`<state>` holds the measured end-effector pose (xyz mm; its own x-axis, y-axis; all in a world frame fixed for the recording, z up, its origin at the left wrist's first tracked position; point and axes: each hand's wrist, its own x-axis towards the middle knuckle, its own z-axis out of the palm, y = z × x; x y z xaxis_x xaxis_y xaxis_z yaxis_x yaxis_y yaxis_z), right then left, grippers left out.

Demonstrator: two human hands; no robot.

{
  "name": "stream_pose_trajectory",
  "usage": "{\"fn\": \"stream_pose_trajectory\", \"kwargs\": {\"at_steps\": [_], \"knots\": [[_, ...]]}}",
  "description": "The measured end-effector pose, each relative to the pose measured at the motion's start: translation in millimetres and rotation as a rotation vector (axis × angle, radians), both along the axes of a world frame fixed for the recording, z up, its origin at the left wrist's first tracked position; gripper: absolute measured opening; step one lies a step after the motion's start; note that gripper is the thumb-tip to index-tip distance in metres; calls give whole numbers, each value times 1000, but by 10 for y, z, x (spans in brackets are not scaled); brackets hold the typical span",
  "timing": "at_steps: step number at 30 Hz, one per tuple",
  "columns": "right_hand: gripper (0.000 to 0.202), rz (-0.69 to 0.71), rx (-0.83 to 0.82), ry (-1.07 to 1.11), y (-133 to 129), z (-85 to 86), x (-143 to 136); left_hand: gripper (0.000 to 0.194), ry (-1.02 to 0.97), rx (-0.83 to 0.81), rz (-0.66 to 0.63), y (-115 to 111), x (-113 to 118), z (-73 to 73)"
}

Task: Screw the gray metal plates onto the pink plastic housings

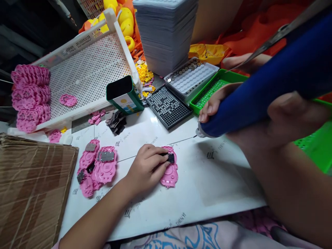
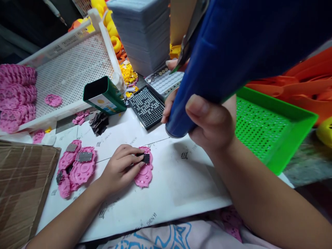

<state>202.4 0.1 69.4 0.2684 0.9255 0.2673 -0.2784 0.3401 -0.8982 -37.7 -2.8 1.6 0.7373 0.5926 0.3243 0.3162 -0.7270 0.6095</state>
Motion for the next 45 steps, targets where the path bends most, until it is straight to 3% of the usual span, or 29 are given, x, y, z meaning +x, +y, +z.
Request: {"fn": "stream_pose_trajectory", "kwargs": {"at_steps": [9,15,20,25,28,32,38,45], "knots": [[47,-50,28,18,15,49,-60,9,31,-6,-14,-3,-11,-7],[45,11,35,22,11,8,-33,9,50,-2,-8,-14,-9,-7],[46,-40,23,21,23,15,-38,11,85,16,-33,0,5,25],[52,53,53,0,-10,-4,12,14,83,39,-49,18,8,44],[46,16,75,16,10,5,2,17,62,59,-55,18,-4,27],[41,-82,125,13,203,32,-75,19,22,112,-45,13,-26,-39],[54,-313,45,-44,680,-36,-215,20,-1,143,-11,-17,-55,-143],[49,-254,35,-158,905,-176,-284,19,-7,179,78,-48,-64,-192]]}}
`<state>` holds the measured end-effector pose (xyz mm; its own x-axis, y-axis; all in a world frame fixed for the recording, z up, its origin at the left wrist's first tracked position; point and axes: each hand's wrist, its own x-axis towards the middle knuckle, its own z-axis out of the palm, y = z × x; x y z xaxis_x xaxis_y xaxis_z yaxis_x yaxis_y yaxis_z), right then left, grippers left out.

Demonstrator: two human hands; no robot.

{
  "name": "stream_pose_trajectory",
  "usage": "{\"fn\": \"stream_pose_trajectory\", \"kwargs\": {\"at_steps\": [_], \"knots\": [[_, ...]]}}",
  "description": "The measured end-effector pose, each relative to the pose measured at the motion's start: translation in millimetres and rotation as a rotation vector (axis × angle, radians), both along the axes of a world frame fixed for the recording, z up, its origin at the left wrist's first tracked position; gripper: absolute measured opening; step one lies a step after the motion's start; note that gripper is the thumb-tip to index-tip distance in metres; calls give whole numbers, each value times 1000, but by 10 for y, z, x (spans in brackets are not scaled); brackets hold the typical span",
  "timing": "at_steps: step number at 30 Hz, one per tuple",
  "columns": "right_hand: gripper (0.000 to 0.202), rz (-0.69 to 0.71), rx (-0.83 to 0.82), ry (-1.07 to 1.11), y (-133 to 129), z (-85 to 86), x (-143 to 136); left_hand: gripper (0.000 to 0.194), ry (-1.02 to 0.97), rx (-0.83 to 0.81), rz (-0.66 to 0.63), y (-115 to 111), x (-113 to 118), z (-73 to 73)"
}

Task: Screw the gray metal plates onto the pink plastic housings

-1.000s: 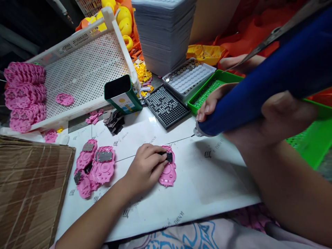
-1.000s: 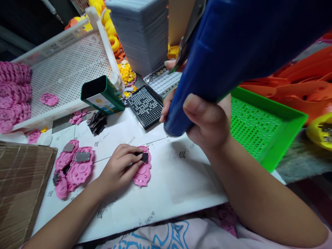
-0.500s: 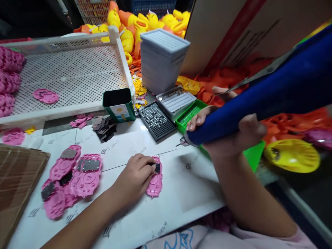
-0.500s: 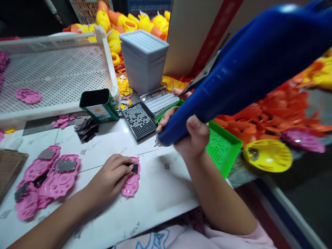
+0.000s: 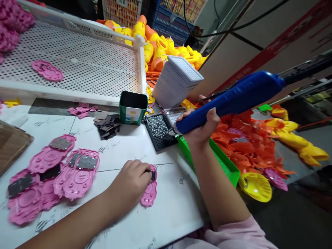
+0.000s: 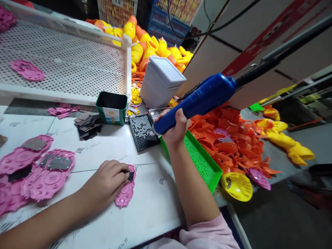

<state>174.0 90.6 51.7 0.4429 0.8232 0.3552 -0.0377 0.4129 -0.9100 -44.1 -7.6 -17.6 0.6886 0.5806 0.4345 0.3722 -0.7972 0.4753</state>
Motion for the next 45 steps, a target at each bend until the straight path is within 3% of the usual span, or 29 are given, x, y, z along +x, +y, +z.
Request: {"fn": "stream_pose_trajectory", "kwargs": {"at_steps": [9,17,22,26,30,35,40,45], "knots": [[34,28,-21,-20,-24,-75,-7,18,18,18,30,-13,-8,-36],[40,49,-14,23,-21,-67,-77,19,0,-18,6,-17,-9,-56],[37,30,6,43,7,18,-49,18,-13,-7,-9,-9,-10,-56],[38,30,84,103,-144,162,-71,18,1,-42,-24,1,-17,-29],[45,175,63,169,-497,224,-140,19,0,-69,-37,15,-15,0],[56,456,58,212,-833,112,-207,17,-11,-91,-31,28,3,35],[50,571,86,232,-879,-19,-254,19,-7,-105,-31,34,19,59],[50,602,110,226,-875,-72,-250,18,-2,-90,-29,27,20,53]]}}
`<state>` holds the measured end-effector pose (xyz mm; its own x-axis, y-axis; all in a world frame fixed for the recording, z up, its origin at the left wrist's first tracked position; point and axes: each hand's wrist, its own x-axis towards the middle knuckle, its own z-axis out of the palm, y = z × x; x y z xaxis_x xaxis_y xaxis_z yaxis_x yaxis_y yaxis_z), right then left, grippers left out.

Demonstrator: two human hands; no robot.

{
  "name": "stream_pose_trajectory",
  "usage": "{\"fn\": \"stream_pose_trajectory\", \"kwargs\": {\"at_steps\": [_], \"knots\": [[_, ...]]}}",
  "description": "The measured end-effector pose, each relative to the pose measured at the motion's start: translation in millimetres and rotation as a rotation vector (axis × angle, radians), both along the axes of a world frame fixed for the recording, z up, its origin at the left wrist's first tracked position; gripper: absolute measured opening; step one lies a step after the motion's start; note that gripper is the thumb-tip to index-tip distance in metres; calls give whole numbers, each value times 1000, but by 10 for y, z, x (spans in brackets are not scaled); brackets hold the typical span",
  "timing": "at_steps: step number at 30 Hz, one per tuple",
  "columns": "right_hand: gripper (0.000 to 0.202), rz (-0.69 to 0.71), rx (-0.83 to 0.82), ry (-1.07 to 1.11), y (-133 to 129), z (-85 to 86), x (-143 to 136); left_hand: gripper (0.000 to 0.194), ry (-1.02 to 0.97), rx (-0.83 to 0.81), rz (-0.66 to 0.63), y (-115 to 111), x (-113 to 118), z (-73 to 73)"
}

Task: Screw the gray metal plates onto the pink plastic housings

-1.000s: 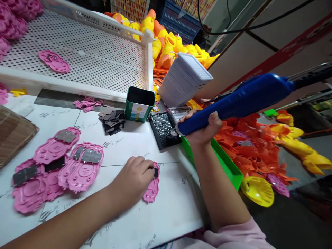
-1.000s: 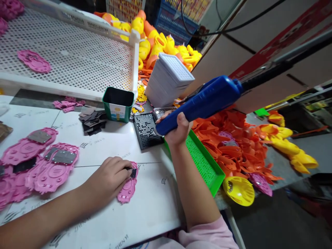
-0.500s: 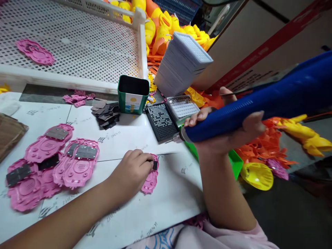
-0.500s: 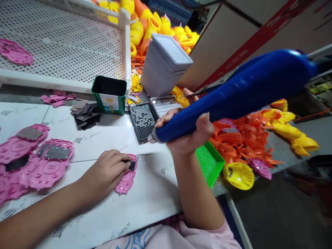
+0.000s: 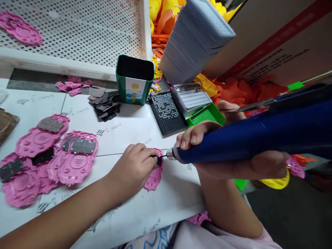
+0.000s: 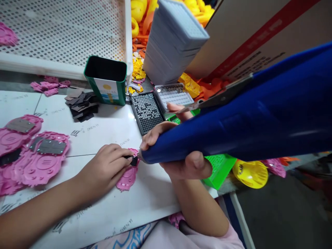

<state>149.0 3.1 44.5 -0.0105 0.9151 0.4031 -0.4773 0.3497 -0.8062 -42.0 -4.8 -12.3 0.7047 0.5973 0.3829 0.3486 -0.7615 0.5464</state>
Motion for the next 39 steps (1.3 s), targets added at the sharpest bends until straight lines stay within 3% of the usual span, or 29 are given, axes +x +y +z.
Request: {"fn": "stream_pose_trajectory", "kwargs": {"at_steps": [7,12,21,26,39], "knots": [[48,-44,-187,-18,-67,125,56,18,-12,37,0,-1,-8,2],[52,33,-81,-43,-45,101,98,18,-22,55,-7,1,-2,-20],[44,-22,-218,-63,-79,209,65,21,-51,52,-9,-25,-6,-107],[37,-31,-213,-58,-70,236,63,21,-36,47,-21,-11,-1,-62],[40,29,-230,-77,-73,206,63,17,1,-3,-36,-3,-12,2]]}}
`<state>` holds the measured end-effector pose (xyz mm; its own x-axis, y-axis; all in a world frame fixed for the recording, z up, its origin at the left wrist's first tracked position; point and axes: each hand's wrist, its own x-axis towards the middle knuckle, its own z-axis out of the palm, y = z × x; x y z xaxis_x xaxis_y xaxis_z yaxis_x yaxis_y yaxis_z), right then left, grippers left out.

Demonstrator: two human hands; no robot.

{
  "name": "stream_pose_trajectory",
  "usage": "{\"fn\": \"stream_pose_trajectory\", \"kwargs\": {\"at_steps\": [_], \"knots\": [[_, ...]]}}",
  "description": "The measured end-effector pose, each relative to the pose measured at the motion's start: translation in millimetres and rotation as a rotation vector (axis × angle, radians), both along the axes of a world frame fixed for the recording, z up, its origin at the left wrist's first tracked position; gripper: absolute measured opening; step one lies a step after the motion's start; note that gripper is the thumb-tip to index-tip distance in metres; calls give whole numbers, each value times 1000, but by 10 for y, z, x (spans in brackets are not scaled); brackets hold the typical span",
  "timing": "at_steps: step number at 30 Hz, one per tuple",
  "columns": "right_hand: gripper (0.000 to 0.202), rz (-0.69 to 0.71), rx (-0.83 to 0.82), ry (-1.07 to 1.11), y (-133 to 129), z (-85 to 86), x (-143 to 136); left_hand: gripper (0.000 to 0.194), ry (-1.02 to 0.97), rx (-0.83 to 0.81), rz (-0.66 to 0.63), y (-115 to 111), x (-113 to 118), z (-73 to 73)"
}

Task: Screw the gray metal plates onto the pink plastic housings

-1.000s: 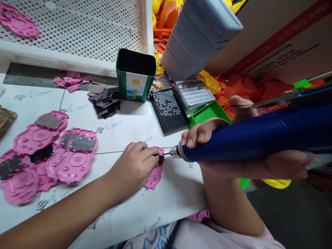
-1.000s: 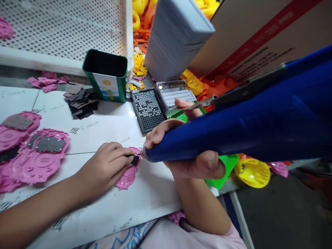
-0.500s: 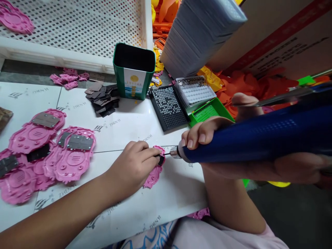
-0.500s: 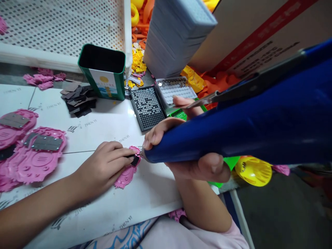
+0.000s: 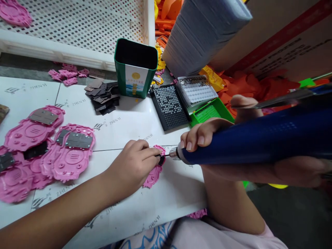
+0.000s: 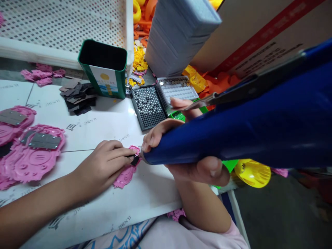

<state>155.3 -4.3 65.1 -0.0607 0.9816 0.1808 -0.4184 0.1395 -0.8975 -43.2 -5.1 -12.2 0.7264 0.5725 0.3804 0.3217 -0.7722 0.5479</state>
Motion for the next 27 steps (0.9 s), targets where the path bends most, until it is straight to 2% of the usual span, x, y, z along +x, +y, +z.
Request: {"fn": "stream_pose_trajectory", "kwargs": {"at_steps": [15,18,23,27], "knots": [[41,-40,46,-88,-36,-13,-31,20,39,-10,0,-6,0,-10],[42,-30,60,-110,-29,-75,-5,20,57,-9,2,-9,-3,-11],[61,20,68,-15,-11,-242,85,22,57,-20,0,-8,-1,-10],[60,23,25,10,-8,-304,130,20,39,-35,-1,-3,2,-12]]}}
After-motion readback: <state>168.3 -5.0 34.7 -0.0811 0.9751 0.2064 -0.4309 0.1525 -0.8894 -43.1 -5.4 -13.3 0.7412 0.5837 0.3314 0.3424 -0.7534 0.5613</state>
